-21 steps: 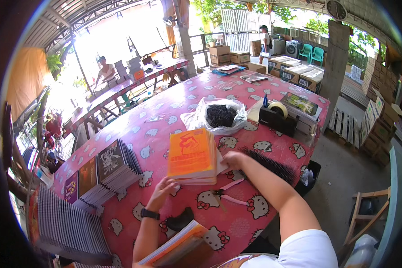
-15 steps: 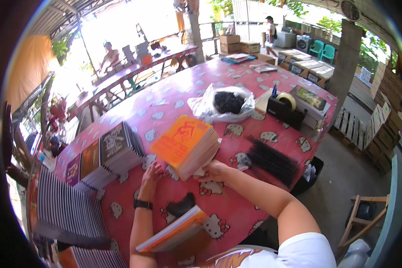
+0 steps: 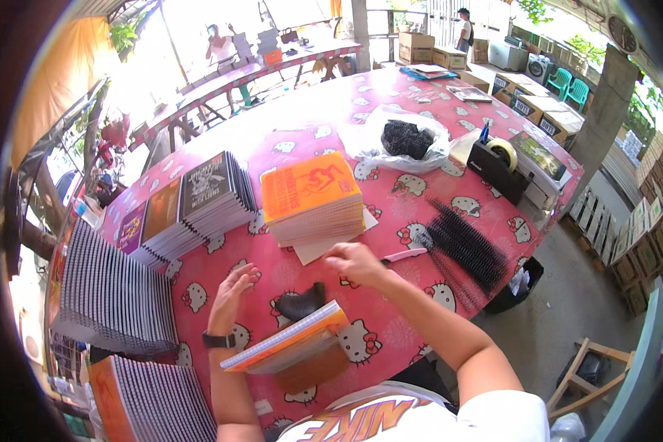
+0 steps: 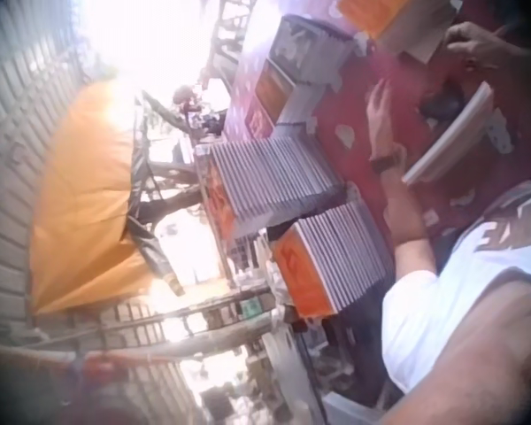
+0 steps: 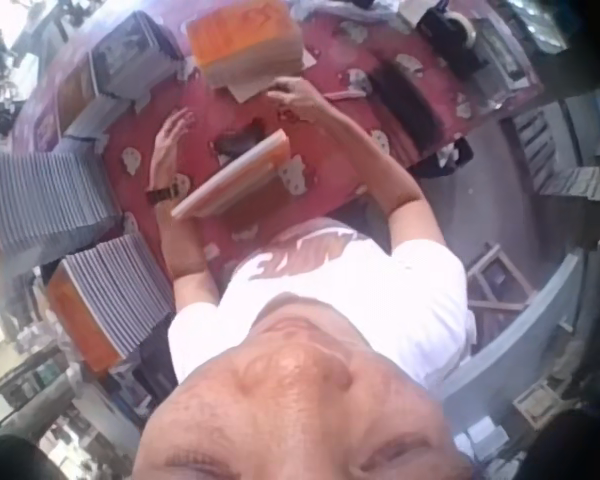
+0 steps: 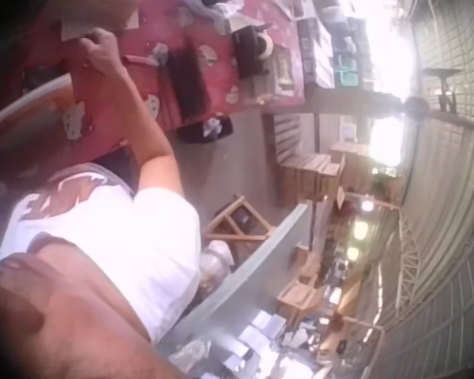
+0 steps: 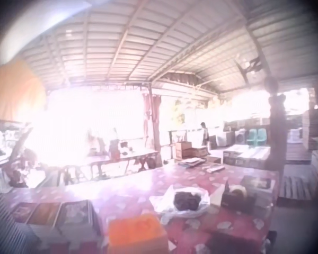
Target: The person binds books by inserting wire coils into pre-punched holes of book stacks and placing the completed books onto a stack.
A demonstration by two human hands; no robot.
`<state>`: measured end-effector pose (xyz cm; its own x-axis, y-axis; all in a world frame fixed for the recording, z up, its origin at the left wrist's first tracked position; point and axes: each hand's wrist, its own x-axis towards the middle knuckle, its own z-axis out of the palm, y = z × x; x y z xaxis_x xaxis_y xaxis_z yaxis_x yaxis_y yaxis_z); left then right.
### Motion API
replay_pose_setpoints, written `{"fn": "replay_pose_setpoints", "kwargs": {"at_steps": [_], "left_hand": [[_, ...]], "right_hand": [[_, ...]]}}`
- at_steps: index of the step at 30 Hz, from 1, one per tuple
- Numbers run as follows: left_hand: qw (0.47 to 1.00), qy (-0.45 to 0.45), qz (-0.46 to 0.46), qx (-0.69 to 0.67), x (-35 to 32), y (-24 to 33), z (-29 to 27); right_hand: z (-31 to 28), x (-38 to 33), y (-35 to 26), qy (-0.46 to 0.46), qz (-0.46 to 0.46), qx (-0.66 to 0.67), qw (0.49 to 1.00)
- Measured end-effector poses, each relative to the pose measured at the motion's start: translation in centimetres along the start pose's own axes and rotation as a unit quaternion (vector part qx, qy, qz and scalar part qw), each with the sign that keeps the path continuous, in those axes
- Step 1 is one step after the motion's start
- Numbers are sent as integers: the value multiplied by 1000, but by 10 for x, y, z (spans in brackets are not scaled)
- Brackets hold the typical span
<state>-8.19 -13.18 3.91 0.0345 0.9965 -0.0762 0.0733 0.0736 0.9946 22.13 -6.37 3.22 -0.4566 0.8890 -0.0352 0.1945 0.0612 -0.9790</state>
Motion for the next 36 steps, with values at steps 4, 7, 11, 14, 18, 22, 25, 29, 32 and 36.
{"fn": "replay_pose_setpoints", "kwargs": {"at_steps": [4, 7, 11, 14, 18, 22, 25, 29, 32, 36], "left_hand": [[995, -14, 79, -65, -59, 16, -11], [982, -12, 150, -110, -102, 23, 13], [959, -4, 187, -214, -120, -9, 34], [952, 33, 224, -206, -110, -6, 72], [950, 30, 240, -197, -103, -1, 98], [953, 15, 241, -185, -103, 3, 111], [953, 21, 246, -177, -105, 8, 114], [952, 20, 255, -168, -110, 13, 119], [951, 25, 262, -163, -114, 14, 120], [950, 34, 267, -160, -120, 15, 120]], "right_hand": [[-40, -49, -12, 61, -33, -12, 998], [-64, -77, -12, -8, 26, 37, 999], [-18, -45, 18, 4, -52, 53, 997], [16, -9, 17, 1, -101, 112, 989], [51, 23, 31, -69, -72, 248, 964], [52, 20, 39, -75, -82, 318, 941], [52, 22, 42, -81, -92, 324, 938], [55, 23, 45, -73, -117, 294, 946], [56, 22, 43, -66, -129, 265, 953], [57, 20, 42, -57, -128, 258, 956]]}}
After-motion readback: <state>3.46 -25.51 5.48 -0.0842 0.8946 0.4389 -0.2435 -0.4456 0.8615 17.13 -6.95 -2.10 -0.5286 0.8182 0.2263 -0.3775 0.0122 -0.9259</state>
